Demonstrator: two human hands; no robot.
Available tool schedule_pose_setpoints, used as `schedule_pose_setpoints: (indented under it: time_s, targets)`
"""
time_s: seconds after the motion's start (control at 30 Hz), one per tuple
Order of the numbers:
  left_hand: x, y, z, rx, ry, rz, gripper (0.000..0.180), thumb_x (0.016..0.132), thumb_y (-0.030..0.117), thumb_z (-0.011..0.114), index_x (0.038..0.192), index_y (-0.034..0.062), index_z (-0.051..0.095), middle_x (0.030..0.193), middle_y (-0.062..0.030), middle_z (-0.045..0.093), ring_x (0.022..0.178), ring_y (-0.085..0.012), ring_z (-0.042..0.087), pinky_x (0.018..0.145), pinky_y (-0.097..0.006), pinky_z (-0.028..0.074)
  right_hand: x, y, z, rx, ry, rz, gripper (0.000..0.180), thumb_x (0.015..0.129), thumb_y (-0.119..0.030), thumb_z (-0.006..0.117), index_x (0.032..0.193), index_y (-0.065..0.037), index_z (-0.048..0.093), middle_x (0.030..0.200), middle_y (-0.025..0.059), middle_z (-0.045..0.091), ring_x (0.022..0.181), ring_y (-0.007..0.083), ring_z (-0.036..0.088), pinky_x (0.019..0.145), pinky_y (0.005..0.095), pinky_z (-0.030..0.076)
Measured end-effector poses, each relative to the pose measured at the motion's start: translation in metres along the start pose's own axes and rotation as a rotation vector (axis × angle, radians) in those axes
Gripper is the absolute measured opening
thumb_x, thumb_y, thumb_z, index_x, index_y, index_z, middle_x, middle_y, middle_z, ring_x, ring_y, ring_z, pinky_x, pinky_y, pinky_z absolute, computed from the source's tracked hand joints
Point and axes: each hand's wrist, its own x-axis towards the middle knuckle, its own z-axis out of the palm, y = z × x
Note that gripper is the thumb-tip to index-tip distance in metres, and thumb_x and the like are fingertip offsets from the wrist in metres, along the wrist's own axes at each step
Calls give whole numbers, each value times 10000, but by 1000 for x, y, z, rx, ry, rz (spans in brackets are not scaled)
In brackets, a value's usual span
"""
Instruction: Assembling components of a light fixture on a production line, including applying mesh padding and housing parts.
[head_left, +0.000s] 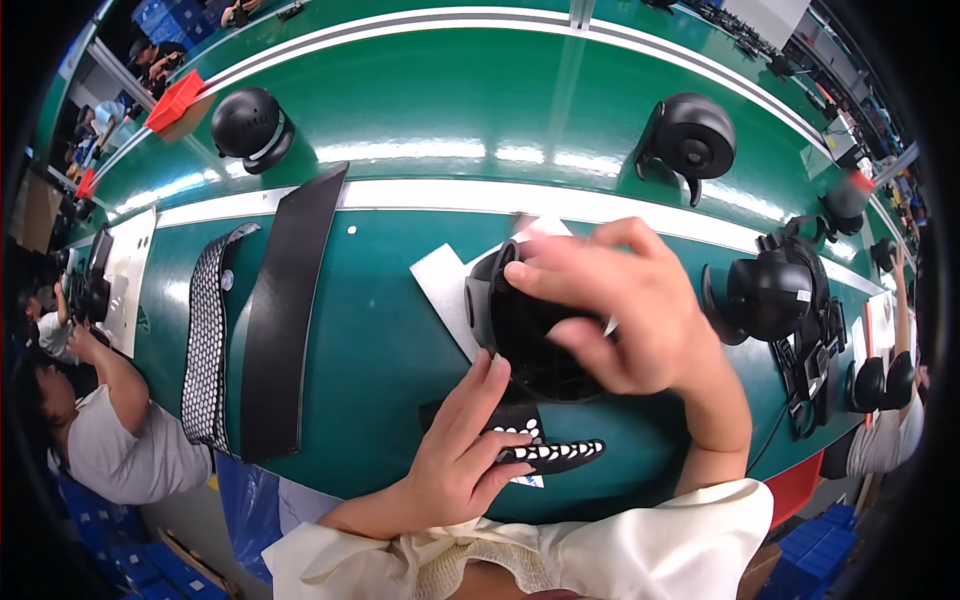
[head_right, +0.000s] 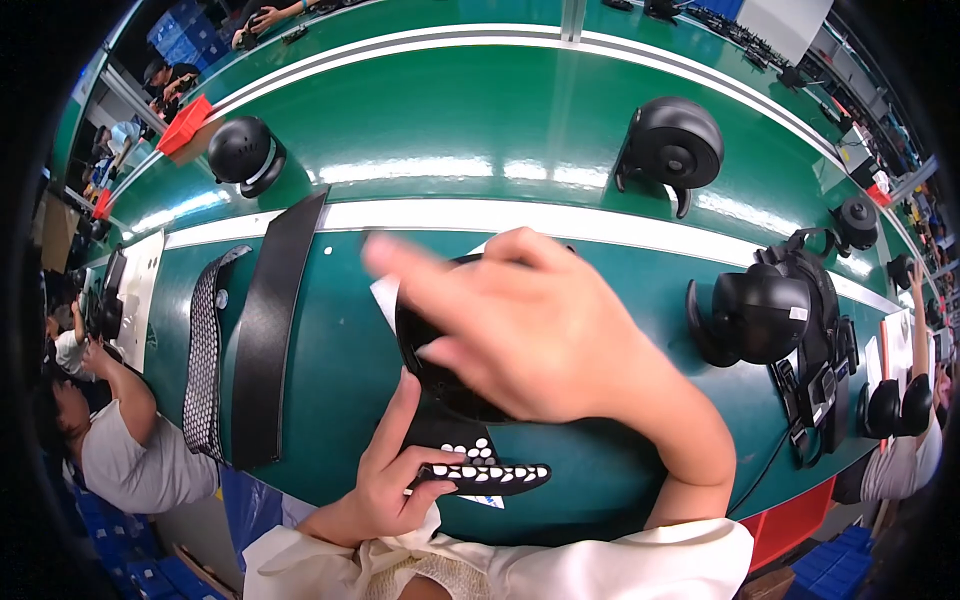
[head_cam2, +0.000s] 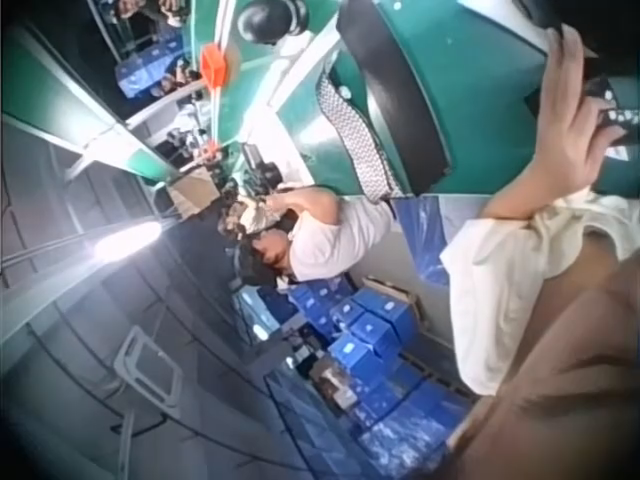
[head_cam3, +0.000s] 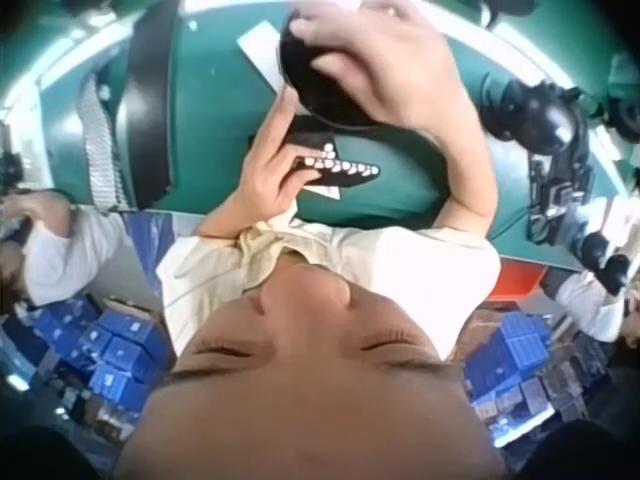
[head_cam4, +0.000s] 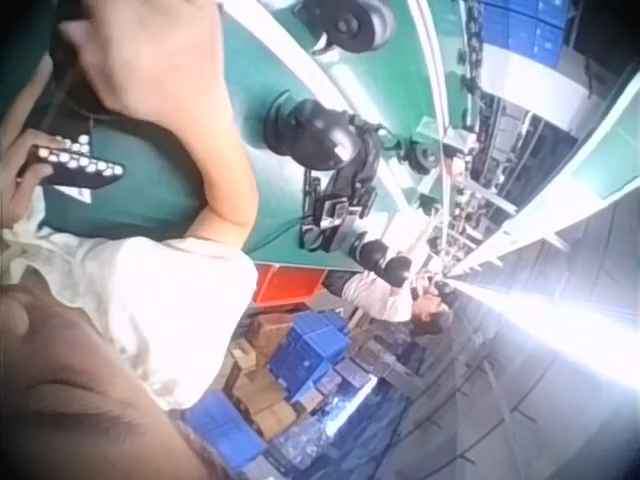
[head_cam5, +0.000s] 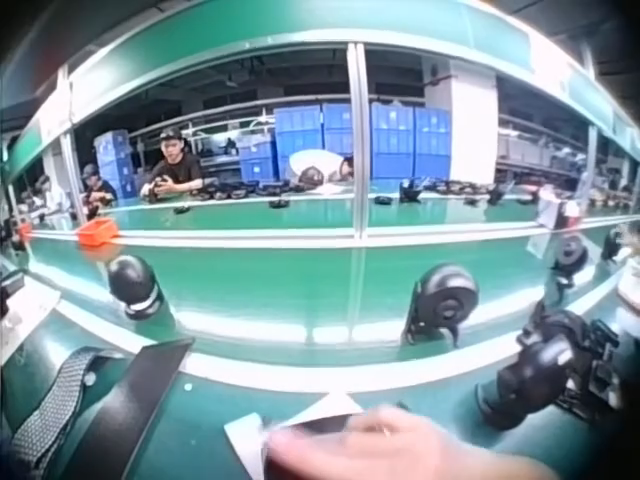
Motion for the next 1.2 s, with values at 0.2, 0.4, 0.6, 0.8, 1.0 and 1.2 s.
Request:
schedule_pose_setpoints:
  time_s: [0.2,0.4,0.6,0.8,1.0,1.2]
  targets:
    - [-6,-10,0,-8,7,-15,251,623,105,688,802,-41,591,1303,-257,309,1190,-432,316,936,-442,319,-31,11,-31,290,250,477,99,784,6,537,882,21,526,993,133,577,879,176,550,795,280,421]
    - [-12,-8,-1,32,2,-72,219,661,108,659,799,-53,601,1307,-307,261,1192,-482,280,958,-467,279,-59,18,-30,709,213,796,125,821,-57,546,890,46,563,874,77,597,813,110,553,779,253,446]
    - [-14,-10,3,22,-4,-91,193,727,126,564,785,-55,597,1321,-331,190,1228,-454,229,989,-465,228,-55,18,-25,687,256,810,112,818,-54,553,863,49,559,855,59,573,792,90,513,730,218,434]
    - [-13,-8,3,40,12,-86,197,703,120,614,779,-62,605,1303,-333,238,1202,-473,273,972,-456,264,-55,17,-25,617,162,850,132,821,-86,564,853,42,565,792,18,558,730,62,499,674,204,430]
    - [-11,-6,3,36,9,-93,215,726,151,608,790,-55,610,1298,-349,226,1206,-479,258,978,-451,254,-54,21,-25,703,156,876,130,827,-85,556,848,42,560,749,10,550,677,53,492,621,192,430]
    - [-12,-7,3,33,5,-101,234,736,170,607,799,-56,610,1293,-357,227,1205,-480,259,978,-448,251,-53,21,-24,745,185,874,126,827,-77,553,853,46,557,754,14,549,681,55,493,620,192,429]
